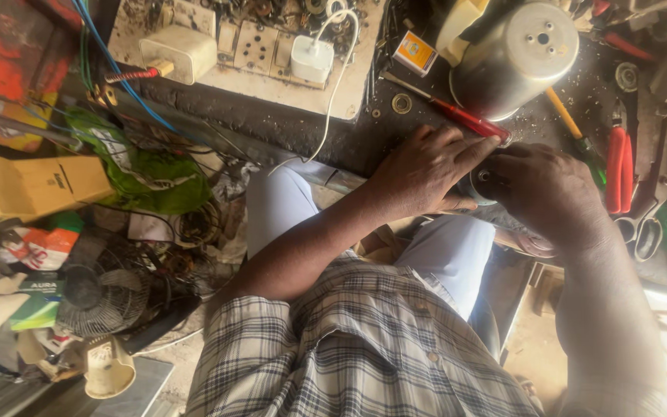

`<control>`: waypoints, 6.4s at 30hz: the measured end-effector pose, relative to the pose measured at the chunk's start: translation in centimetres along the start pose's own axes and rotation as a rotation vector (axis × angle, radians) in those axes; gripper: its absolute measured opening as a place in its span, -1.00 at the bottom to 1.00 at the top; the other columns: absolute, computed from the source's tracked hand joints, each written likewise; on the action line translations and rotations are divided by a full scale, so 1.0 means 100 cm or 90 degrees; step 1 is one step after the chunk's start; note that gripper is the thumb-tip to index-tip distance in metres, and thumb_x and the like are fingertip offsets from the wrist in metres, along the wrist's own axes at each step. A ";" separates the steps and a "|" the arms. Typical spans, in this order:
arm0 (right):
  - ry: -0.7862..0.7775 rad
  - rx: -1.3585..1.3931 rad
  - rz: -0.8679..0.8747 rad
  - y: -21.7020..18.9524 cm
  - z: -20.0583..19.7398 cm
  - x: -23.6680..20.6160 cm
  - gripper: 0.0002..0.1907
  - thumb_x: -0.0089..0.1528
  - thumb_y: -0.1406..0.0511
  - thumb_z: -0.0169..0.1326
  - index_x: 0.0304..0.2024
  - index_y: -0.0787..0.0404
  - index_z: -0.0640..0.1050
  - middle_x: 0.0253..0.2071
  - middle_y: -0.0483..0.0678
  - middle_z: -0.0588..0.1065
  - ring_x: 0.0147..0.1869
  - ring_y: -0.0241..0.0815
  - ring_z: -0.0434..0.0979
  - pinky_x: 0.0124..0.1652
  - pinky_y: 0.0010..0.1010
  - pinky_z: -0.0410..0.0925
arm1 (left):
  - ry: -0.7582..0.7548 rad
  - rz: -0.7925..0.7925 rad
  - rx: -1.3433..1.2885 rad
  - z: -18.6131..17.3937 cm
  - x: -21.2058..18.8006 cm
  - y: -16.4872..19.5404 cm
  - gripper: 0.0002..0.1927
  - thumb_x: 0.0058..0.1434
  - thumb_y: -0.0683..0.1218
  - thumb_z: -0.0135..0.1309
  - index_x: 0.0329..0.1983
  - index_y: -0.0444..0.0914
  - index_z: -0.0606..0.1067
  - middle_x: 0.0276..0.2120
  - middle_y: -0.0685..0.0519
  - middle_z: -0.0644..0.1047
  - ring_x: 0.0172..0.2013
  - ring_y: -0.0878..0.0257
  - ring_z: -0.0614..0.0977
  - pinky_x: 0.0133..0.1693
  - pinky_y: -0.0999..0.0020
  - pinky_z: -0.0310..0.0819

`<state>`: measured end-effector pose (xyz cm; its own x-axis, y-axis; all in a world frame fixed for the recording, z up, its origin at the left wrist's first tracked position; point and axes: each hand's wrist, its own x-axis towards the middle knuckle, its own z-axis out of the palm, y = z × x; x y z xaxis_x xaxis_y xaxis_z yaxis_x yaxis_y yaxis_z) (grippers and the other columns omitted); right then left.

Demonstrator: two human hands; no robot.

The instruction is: The person disassembles a small cylindrical electrical component, removes a white plastic piece, and uses a screwdriver to adjust internal parts. They then reassemble the component and inspect it.

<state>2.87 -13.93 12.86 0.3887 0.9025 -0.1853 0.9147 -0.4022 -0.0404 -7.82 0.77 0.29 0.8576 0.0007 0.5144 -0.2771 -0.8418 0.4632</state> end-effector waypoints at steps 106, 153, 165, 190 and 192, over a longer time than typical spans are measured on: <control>0.378 0.129 -0.067 0.053 0.057 -0.083 -0.42 0.05 -0.05 0.39 -0.03 0.14 0.63 0.26 0.05 0.47 0.28 0.10 0.52 0.17 -0.06 0.40 | -0.069 0.014 -0.050 -0.004 0.021 0.052 -0.13 0.19 0.15 0.31 0.48 -0.22 0.24 0.36 0.07 0.42 0.25 0.13 0.49 0.20 0.13 0.33; 0.388 0.101 -0.041 0.072 0.061 -0.096 -0.42 0.03 -0.06 0.39 -0.08 0.16 0.65 0.29 0.08 0.45 0.31 0.12 0.51 0.18 -0.04 0.43 | -0.057 0.039 -0.133 -0.009 0.032 0.062 -0.13 0.27 0.10 0.31 0.54 -0.19 0.17 0.40 0.10 0.40 0.10 0.24 0.60 0.15 0.16 0.40; 0.402 0.295 -0.050 0.082 0.058 -0.103 -0.50 0.22 0.02 0.28 0.04 0.23 0.61 0.36 0.19 0.39 0.42 0.17 0.46 0.28 -0.09 0.41 | 0.004 0.053 -0.123 -0.007 0.031 0.067 -0.19 0.29 0.01 0.31 0.52 -0.13 0.19 0.41 0.04 0.38 0.21 0.15 0.57 0.20 0.16 0.42; 0.127 1.325 0.085 0.036 0.066 -0.063 -0.30 0.46 -0.01 -0.17 0.33 0.51 0.30 0.31 0.25 0.38 0.43 0.14 0.36 0.43 0.00 0.18 | 0.215 -0.090 -0.226 -0.027 0.017 0.056 -0.67 0.42 -0.05 0.16 0.18 -0.24 0.49 -0.13 -0.01 0.58 -0.10 0.12 0.66 -0.04 0.24 0.58; 0.123 1.320 0.087 0.034 0.065 -0.063 -0.30 0.46 -0.01 -0.17 0.33 0.50 0.30 0.31 0.25 0.38 0.43 0.14 0.36 0.43 0.00 0.18 | 0.204 -0.103 -0.233 -0.029 0.016 0.057 -0.68 0.41 -0.05 0.16 0.17 -0.25 0.50 -0.16 -0.01 0.58 -0.13 0.13 0.66 -0.07 0.25 0.58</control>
<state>2.85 -21.99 7.47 0.5573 0.8045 -0.2054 -0.5056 0.1326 -0.8525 -9.30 -2.49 5.85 0.7420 0.3297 0.5837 -0.3337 -0.5735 0.7482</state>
